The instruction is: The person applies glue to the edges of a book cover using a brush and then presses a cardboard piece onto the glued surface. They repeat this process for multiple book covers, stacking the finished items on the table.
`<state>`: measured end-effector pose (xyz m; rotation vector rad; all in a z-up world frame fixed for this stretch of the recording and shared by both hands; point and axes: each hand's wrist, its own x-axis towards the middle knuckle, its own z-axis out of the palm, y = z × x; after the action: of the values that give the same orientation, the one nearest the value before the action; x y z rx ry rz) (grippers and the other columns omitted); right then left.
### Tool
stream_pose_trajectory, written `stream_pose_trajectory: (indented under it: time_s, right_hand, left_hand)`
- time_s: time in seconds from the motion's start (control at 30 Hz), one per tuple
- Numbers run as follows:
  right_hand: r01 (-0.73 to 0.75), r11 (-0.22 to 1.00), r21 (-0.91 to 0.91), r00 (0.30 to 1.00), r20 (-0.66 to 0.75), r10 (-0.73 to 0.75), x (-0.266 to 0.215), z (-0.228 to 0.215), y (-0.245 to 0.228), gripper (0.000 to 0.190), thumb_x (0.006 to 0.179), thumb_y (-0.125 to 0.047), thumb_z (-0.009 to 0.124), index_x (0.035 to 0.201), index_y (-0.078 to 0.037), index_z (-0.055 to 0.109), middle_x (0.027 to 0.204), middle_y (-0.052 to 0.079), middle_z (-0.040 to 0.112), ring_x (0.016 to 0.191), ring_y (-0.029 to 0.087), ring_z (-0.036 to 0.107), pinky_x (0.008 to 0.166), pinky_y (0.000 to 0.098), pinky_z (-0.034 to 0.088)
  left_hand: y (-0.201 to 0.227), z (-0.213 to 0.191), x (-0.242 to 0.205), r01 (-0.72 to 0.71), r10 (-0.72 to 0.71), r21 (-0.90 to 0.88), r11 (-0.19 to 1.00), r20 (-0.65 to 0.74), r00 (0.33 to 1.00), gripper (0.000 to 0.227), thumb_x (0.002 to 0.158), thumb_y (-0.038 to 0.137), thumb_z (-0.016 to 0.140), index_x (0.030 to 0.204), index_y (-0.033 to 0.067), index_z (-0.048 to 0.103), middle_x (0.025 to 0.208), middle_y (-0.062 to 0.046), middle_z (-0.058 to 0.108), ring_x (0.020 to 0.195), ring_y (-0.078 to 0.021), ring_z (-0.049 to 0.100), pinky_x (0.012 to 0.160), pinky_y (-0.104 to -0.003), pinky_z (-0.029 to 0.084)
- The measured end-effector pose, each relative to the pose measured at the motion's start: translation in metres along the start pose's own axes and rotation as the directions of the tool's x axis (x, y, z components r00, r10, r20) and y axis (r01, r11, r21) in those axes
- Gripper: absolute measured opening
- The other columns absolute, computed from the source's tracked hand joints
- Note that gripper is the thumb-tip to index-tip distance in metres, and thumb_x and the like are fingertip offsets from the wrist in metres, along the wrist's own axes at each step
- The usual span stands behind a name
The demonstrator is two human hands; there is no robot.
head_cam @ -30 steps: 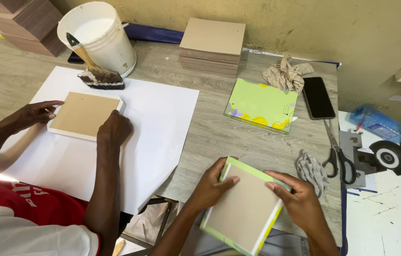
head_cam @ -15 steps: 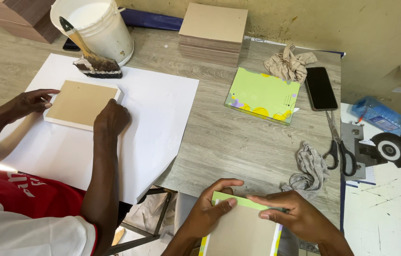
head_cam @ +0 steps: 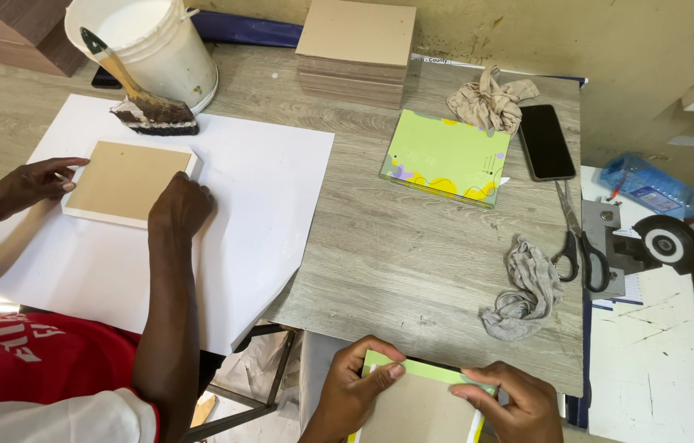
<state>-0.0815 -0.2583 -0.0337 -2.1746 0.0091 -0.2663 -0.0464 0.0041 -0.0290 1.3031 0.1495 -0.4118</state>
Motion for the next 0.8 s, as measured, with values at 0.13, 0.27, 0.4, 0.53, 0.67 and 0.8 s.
stream_pose_trajectory:
  time_s: [0.13,0.27,0.4,0.53,0.67,0.8]
  right_hand:
    - [-0.078,0.985,-0.152,0.982,-0.183,0.049,-0.012,0.010,-0.016,0.033,0.062,-0.040,0.099,0.077,-0.018,0.079,0.065,-0.007,0.072,0.057,0.007,0.058,0.056,0.0270,0.043]
    - [-0.517,0.764,0.386,0.836,0.039,0.547,-0.009,0.024,0.022,0.027,0.073,0.000,0.101,0.090,0.000,0.080,0.062,0.004,0.050,0.057,0.013,0.046,0.053,0.0249,0.034]
    - [-0.526,0.710,0.468,0.850,0.261,0.458,0.018,0.019,-0.030,0.052,0.107,-0.048,0.063,0.075,-0.009,0.048,0.074,-0.001,0.031,0.067,0.016,0.034,0.066,0.0341,0.028]
    - [-0.563,0.699,0.441,0.826,0.318,0.465,0.009,0.029,-0.016,0.053,0.108,-0.044,0.064,0.072,-0.008,0.050,0.072,0.000,0.034,0.066,0.017,0.040,0.066,0.0356,0.030]
    - [-0.599,0.369,0.711,0.757,0.351,0.552,-0.006,0.043,0.008,0.044,0.102,-0.034,0.070,0.095,0.009,0.070,0.085,0.021,0.069,0.088,0.037,0.070,0.081,0.0497,0.054]
    - [-0.706,0.281,0.650,0.570,0.284,0.771,0.005,0.027,-0.019,0.048,0.100,-0.026,0.064,0.131,0.009,0.055,0.130,0.025,0.056,0.126,0.037,0.056,0.109,0.0484,0.042]
  left_hand:
    - [-0.003,-0.001,-0.004,0.023,-0.024,-0.043,0.999,-0.035,0.999,0.018,0.090,0.021,0.087,0.097,0.0048,0.081,0.079,-0.002,0.066,0.071,-0.0133,0.058,0.067,-0.029,0.044]
    - [0.001,-0.003,-0.003,0.064,-0.071,-0.107,0.992,-0.065,0.995,0.018,0.092,0.018,0.087,0.101,0.0052,0.077,0.072,-0.003,0.061,0.065,-0.0132,0.056,0.060,-0.030,0.043]
    - [0.006,-0.004,-0.001,-0.044,0.053,0.083,0.996,-0.103,0.993,0.028,0.097,0.034,0.075,0.109,0.0088,0.078,0.083,-0.001,0.068,0.077,-0.0119,0.061,0.072,-0.028,0.048]
    - [-0.018,-0.019,-0.003,-0.225,0.252,0.180,0.958,-0.145,0.957,0.052,0.116,0.032,0.058,0.072,0.0178,0.034,0.071,0.009,0.033,0.065,-0.0088,0.033,0.060,-0.032,0.027]
    - [-0.024,-0.012,-0.004,-0.236,0.271,0.192,0.953,-0.182,0.945,0.051,0.117,0.034,0.054,0.073,0.0177,0.034,0.070,0.008,0.033,0.066,-0.0088,0.033,0.061,-0.032,0.027]
    - [-0.026,-0.012,0.010,-0.233,0.242,0.066,0.970,-0.224,0.944,0.051,0.115,0.031,0.060,0.072,0.0183,0.036,0.071,0.008,0.032,0.066,-0.0083,0.031,0.061,-0.032,0.025]
